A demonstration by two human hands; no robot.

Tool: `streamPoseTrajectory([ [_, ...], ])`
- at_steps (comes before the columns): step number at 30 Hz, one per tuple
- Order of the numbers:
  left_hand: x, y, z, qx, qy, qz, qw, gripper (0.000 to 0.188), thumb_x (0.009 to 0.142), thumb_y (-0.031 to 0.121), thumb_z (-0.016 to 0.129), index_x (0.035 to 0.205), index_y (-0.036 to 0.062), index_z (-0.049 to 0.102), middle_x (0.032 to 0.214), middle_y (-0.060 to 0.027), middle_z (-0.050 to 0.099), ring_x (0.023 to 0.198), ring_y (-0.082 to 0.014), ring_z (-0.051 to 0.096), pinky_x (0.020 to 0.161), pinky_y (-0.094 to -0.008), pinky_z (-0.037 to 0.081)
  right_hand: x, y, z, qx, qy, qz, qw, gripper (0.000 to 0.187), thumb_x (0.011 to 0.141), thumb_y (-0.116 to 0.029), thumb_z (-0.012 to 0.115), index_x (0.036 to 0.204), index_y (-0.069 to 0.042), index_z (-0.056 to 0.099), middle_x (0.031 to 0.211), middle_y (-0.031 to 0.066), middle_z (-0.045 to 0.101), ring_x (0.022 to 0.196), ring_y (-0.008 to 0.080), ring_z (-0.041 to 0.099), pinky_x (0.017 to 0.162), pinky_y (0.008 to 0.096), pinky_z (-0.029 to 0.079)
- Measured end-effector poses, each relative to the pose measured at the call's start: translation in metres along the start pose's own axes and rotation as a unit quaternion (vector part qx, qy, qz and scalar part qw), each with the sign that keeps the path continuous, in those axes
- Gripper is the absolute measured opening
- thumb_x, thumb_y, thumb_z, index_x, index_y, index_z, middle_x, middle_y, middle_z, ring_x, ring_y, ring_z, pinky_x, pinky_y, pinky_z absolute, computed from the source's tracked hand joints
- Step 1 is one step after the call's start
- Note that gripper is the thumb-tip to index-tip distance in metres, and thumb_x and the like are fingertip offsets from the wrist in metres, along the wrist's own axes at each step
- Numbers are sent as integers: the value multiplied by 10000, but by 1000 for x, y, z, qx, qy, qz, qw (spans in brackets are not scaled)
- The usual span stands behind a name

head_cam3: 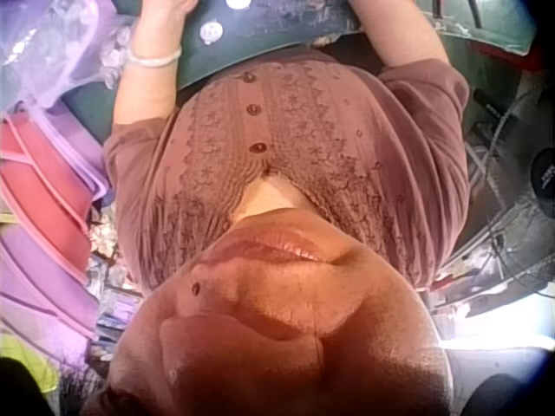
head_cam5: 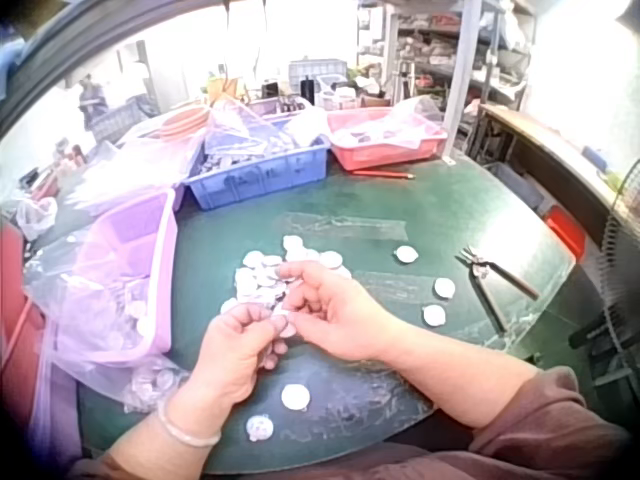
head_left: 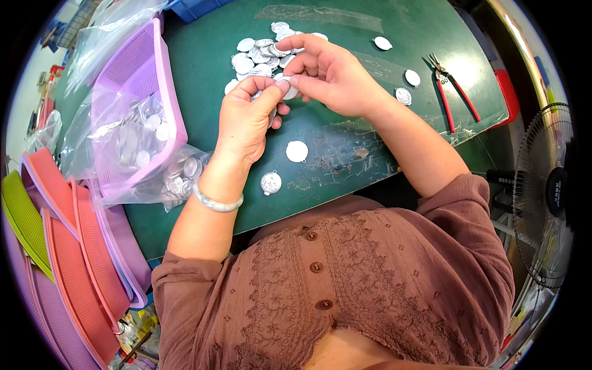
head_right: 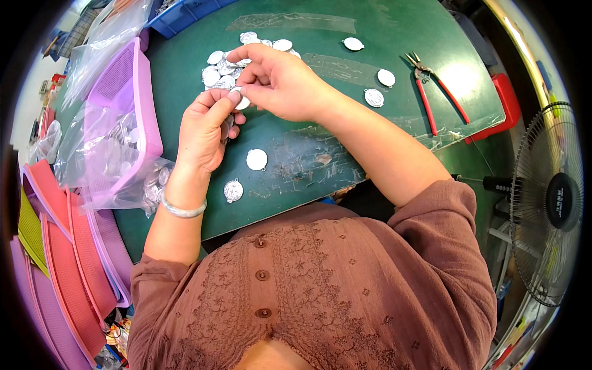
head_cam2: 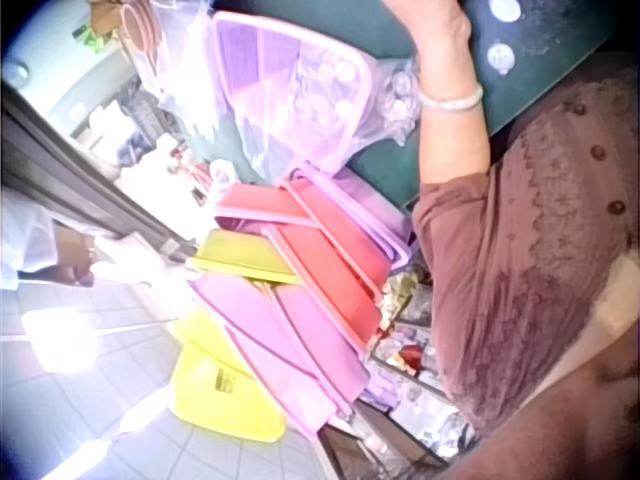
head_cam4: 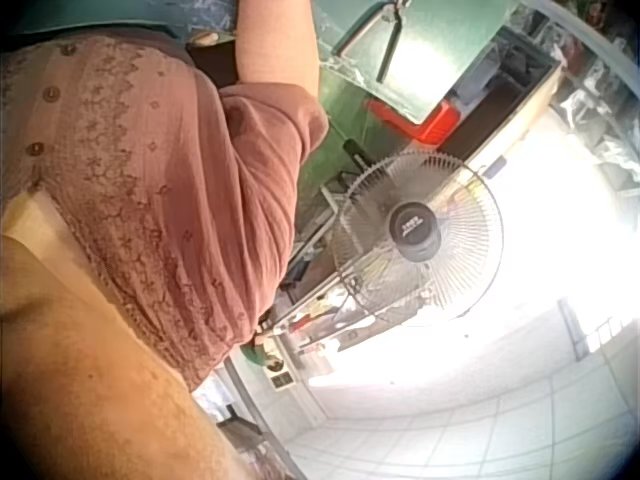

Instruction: The person assembles small round metal discs by hand, picking them from a pile and pressing them together. They use pliers to crimp the edges of some discs, then place the finished pieces into a purple basket. The process is repeated continuously throughout the clip.

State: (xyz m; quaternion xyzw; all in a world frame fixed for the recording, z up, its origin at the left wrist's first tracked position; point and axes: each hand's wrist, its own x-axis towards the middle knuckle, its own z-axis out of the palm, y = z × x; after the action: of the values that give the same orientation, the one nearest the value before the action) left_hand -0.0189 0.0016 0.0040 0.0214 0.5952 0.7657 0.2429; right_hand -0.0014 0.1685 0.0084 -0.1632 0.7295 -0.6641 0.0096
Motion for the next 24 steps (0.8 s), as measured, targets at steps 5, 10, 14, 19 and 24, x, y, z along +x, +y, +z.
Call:
streamPoseTrajectory([
  [5, 0, -1, 0, -4, -2, 4, 1000, 95, 803, 109, 597, 824, 43, 532, 718, -43, 576, 565, -83, 524, 444, -186, 381, 0, -2, -1, 10, -5, 19, 1000, 386, 832, 21, 469, 1209, -31, 398, 852, 35, 578, 680, 85, 529, 626, 212, 448],
  [10, 0, 0, 0, -5, -4, 2, 1000, 92, 809, 104, 584, 840, 31, 537, 726, -51, 580, 563, -84, 522, 441, -185, 378, 0, -4, -3, 16, -9, 30, 999, 388, 830, 32, 460, 1208, -25, 397, 860, 39, 580, 676, 89, 532, 627, 213, 451],
  [14, 1, 0, -2, -9, -6, 4, 1000, 95, 807, 96, 581, 848, 20, 544, 724, -54, 578, 560, -84, 520, 440, -183, 377, 0, -5, -4, 22, -6, 32, 999, 393, 825, 33, 467, 1208, -20, 397, 851, 44, 585, 673, 90, 535, 620, 214, 452],
  [19, 0, 3, -4, -17, -20, 0, 1000, 105, 797, 69, 586, 863, -3, 548, 748, -63, 594, 581, -95, 544, 452, -192, 393, 0, -7, -5, 20, 0, 40, 999, 400, 814, 14, 502, 1200, -4, 398, 821, 45, 589, 666, 87, 540, 603, 208, 450],
  [24, -1, 3, -1, -11, -14, 3, 1000, 92, 805, 66, 566, 877, 10, 552, 734, -41, 577, 572, -83, 531, 445, -182, 380, 1, -8, -5, 26, -5, 51, 998, 404, 802, 6, 529, 1188, 5, 408, 802, 43, 585, 657, 83, 544, 574, 194, 443],
])
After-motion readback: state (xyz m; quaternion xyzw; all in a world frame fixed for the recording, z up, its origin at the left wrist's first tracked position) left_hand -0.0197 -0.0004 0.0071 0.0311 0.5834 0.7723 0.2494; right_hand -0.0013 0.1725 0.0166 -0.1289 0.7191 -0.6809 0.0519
